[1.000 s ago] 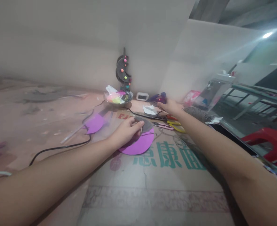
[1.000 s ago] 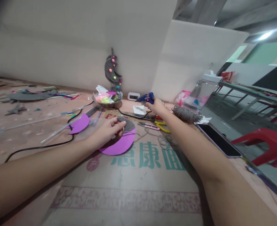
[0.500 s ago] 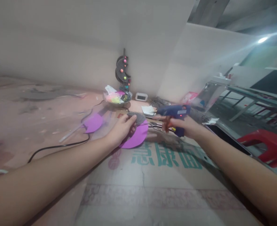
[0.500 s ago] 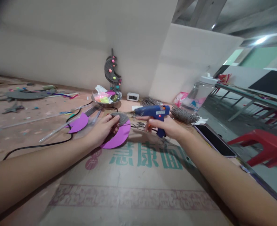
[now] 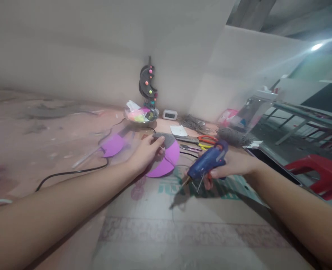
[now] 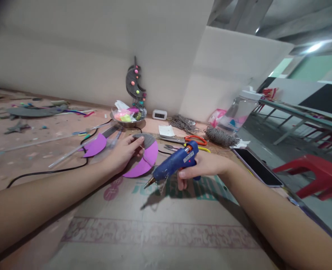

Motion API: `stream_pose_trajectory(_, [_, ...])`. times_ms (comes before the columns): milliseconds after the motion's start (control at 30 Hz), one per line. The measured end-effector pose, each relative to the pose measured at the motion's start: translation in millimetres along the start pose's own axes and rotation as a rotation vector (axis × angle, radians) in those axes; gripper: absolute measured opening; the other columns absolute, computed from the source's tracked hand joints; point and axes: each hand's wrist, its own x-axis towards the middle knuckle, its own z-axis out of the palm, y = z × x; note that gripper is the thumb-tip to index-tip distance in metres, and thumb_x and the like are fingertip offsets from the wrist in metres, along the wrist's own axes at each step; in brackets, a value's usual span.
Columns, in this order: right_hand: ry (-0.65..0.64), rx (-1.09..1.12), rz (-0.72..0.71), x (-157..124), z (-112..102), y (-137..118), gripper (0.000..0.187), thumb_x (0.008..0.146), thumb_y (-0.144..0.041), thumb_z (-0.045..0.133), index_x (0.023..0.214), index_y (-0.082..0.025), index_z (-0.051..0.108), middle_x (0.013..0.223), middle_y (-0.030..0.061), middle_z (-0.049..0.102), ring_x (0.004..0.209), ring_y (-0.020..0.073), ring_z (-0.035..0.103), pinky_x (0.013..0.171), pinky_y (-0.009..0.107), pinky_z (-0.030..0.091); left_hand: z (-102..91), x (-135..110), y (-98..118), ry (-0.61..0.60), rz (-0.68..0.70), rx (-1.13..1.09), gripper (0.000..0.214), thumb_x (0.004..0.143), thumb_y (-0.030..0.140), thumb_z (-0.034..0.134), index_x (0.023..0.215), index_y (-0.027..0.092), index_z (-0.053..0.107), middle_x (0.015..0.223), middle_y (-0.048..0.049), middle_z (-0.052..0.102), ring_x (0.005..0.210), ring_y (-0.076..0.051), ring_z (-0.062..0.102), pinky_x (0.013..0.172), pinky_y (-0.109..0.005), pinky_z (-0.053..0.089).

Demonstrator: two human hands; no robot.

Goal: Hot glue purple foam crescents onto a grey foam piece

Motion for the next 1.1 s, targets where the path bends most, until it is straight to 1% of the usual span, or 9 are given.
stream_pose_trajectory(33, [0.014, -0.067, 0.021, -3, -3, 0, 0.032, 0.083, -0.045, 0.062, 0.086, -0.014, 0.071, 0.077, 0.0082, 0.073, 0.068, 0.0168, 0.067, 0.060, 0.025, 0.051, 0.5, -1, 1, 0.000, 0.001, 0.016, 0.023, 0.084, 0.036, 0.058, 0.075, 0.016, 0.049, 0.054, 0.0039, 0.051, 0.044, -0.006, 0.047, 0.044, -0.017, 0.036])
stream_pose_trajectory(100, [0.140, -0.115, -0.022, -5, -9, 4, 0.030, 0.084, -0.043, 0.061, 0.082, -0.015, 0.071, 0.074, 0.0074, 0.072, 0.070, 0.0176, 0.067, 0.063, 0.026, 0.051, 1.5, -3, 2, -0.003, 0.007, 0.056, 0.023, 0.082, 0.037, 0.060, 0.076, 0.017, 0.051, 0.053, 0.0037, 0.053, 0.044, -0.007, 0.047, 0.045, -0.018, 0.037])
stream_pose_trajectory(233, [0.624, -0.024, -0.256, 9, -11, 24, 0.027, 0.083, -0.040, 0.063, 0.098, -0.018, 0.067, 0.089, 0.0071, 0.072, 0.065, 0.0163, 0.065, 0.064, 0.030, 0.052, 1.4, -7, 5, 0.001, 0.050, 0.176, 0.023, 0.080, 0.037, 0.060, 0.074, 0.017, 0.051, 0.055, 0.0028, 0.055, 0.047, -0.008, 0.049, 0.046, -0.019, 0.036])
stream_pose_trajectory(300, [0.836, -0.057, -0.281, 20, -3, 34, 0.025, 0.082, -0.041, 0.064, 0.095, -0.020, 0.065, 0.097, 0.0069, 0.071, 0.071, 0.0166, 0.065, 0.068, 0.030, 0.053, -0.4, -8, 5, 0.018, 0.088, 0.261, 0.024, 0.080, 0.039, 0.060, 0.073, 0.017, 0.052, 0.057, 0.0019, 0.057, 0.049, -0.009, 0.050, 0.047, -0.020, 0.034])
stream_pose_trajectory(367, [0.942, -0.144, -0.234, 30, 8, 41, 0.024, 0.082, -0.043, 0.063, 0.090, -0.020, 0.065, 0.091, 0.0060, 0.070, 0.074, 0.0181, 0.065, 0.071, 0.032, 0.054, -2.9, -7, 3, 0.037, 0.116, 0.318, 0.027, 0.080, 0.042, 0.060, 0.073, 0.018, 0.052, 0.060, 0.0006, 0.060, 0.050, -0.010, 0.051, 0.046, -0.020, 0.033])
stream_pose_trajectory(467, [0.976, -0.295, -0.181, 37, 24, 42, 0.025, 0.082, -0.046, 0.062, 0.083, -0.022, 0.063, 0.081, 0.0048, 0.069, 0.074, 0.0203, 0.065, 0.071, 0.034, 0.054, -6.4, -3, -1, 0.068, 0.121, 0.316, 0.029, 0.079, 0.045, 0.060, 0.075, 0.018, 0.054, 0.063, -0.0007, 0.062, 0.052, -0.010, 0.052, 0.047, -0.021, 0.033])
stream_pose_trajectory(600, [0.917, -0.454, -0.147, 34, 33, 33, 0.020, 0.081, -0.044, 0.062, 0.076, -0.025, 0.063, 0.076, 0.0044, 0.069, 0.074, 0.0230, 0.066, 0.070, 0.037, 0.056, -7.8, 0, -3, 0.070, 0.118, 0.291, 0.028, 0.080, 0.045, 0.060, 0.076, 0.018, 0.055, 0.062, -0.0003, 0.060, 0.052, -0.010, 0.052, 0.049, -0.021, 0.035])
stream_pose_trajectory(767, [0.897, -0.447, -0.112, 35, 35, 32, 0.018, 0.075, -0.044, 0.067, 0.078, -0.026, 0.063, 0.080, 0.0044, 0.071, 0.075, 0.0264, 0.068, 0.069, 0.039, 0.056, -7.8, 0, -2, 0.070, 0.120, 0.289, 0.027, 0.080, 0.043, 0.061, 0.075, 0.017, 0.053, 0.060, -0.0001, 0.060, 0.051, -0.011, 0.053, 0.051, -0.022, 0.040])
stream_pose_trajectory(1100, [0.892, -0.375, -0.069, 38, 35, 32, 0.024, 0.071, -0.046, 0.071, 0.067, -0.025, 0.060, 0.070, 0.0046, 0.069, 0.070, 0.0264, 0.067, 0.061, 0.035, 0.055, -3.4, -3, 4, 0.067, 0.101, 0.268, 0.023, 0.082, 0.036, 0.059, 0.072, 0.017, 0.050, 0.058, 0.0011, 0.058, 0.047, -0.009, 0.053, 0.048, -0.021, 0.039])
